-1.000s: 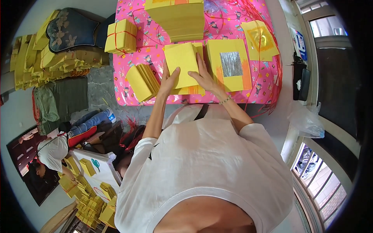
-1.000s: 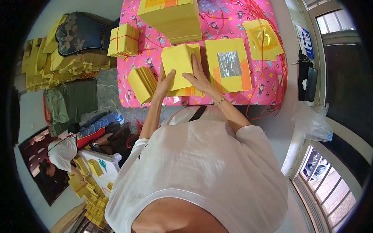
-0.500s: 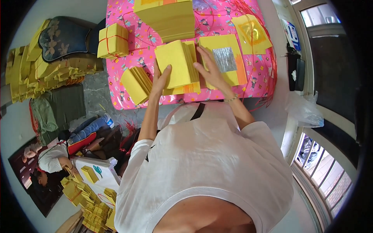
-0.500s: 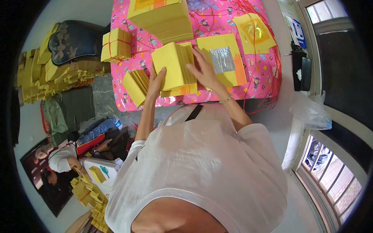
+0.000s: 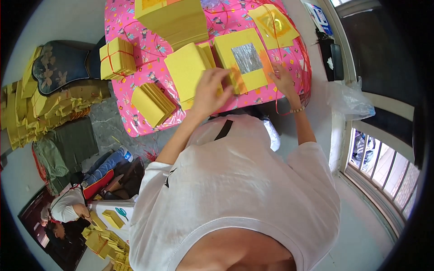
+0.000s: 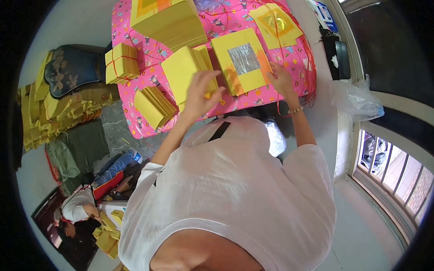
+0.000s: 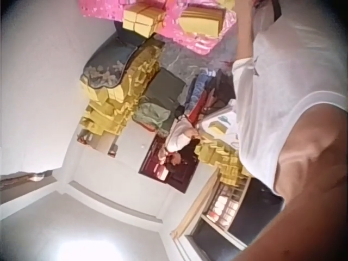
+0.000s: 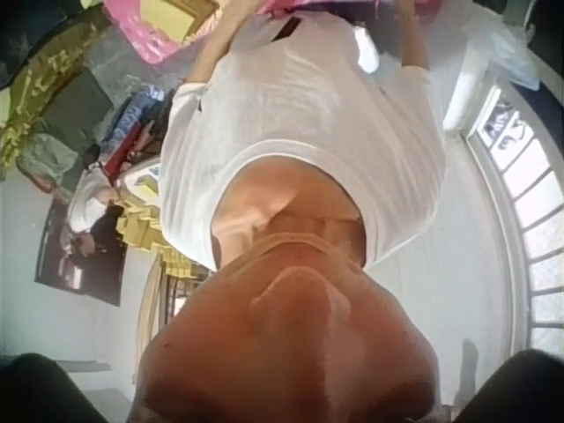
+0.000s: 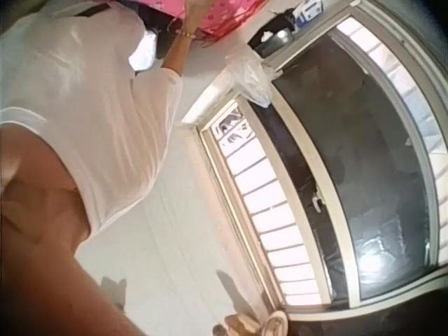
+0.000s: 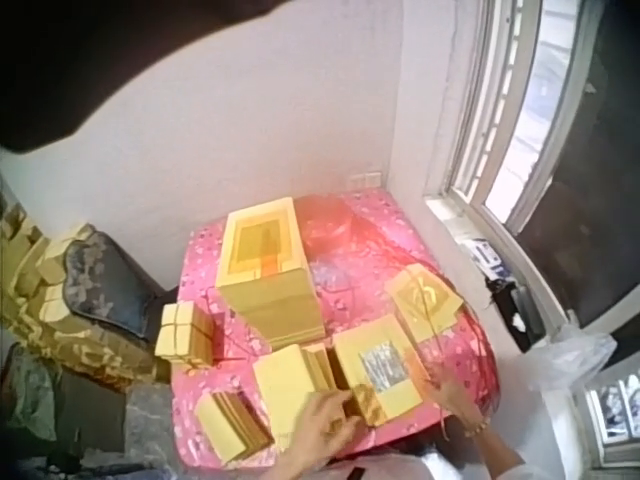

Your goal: The recorder is stacking bundles of yellow ceremonial paper and tying them together with red string.

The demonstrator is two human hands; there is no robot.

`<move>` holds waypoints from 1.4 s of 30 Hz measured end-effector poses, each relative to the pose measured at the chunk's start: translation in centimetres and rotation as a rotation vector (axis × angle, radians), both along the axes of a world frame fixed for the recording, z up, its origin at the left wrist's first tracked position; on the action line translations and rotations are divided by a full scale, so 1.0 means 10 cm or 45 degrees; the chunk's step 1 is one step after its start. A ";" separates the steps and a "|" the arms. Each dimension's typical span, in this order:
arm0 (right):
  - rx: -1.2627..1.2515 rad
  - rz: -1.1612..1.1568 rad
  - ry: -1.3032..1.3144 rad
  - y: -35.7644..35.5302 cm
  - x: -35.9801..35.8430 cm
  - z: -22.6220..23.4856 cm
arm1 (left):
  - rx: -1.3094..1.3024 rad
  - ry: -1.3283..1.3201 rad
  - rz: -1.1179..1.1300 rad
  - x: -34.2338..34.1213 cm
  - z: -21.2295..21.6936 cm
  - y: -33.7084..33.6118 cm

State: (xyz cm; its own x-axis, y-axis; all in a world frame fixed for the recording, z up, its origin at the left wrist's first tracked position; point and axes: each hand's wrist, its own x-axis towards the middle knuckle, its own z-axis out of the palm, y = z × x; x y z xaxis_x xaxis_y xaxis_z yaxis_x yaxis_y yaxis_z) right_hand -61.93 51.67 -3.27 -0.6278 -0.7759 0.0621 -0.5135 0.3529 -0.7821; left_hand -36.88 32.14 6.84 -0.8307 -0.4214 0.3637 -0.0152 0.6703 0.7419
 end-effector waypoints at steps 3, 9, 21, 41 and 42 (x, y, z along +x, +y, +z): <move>0.121 -0.090 -0.127 -0.08 0.11 0.12 | -0.009 -0.170 -0.158 -0.17 -0.21 0.26; 0.216 -0.163 0.129 -0.11 0.10 0.17 | -0.276 -0.397 -0.178 -0.40 -0.40 0.46; 0.243 -0.330 -0.971 -0.31 -0.17 0.40 | -0.055 -0.353 -0.183 -0.58 -0.37 0.48; 0.242 0.633 0.066 -0.06 -0.30 0.60 | 0.082 -0.442 -0.053 -0.82 -0.50 0.31; 0.243 0.631 0.063 -0.05 -0.29 0.58 | 0.036 -0.489 -0.123 -0.82 -0.49 0.30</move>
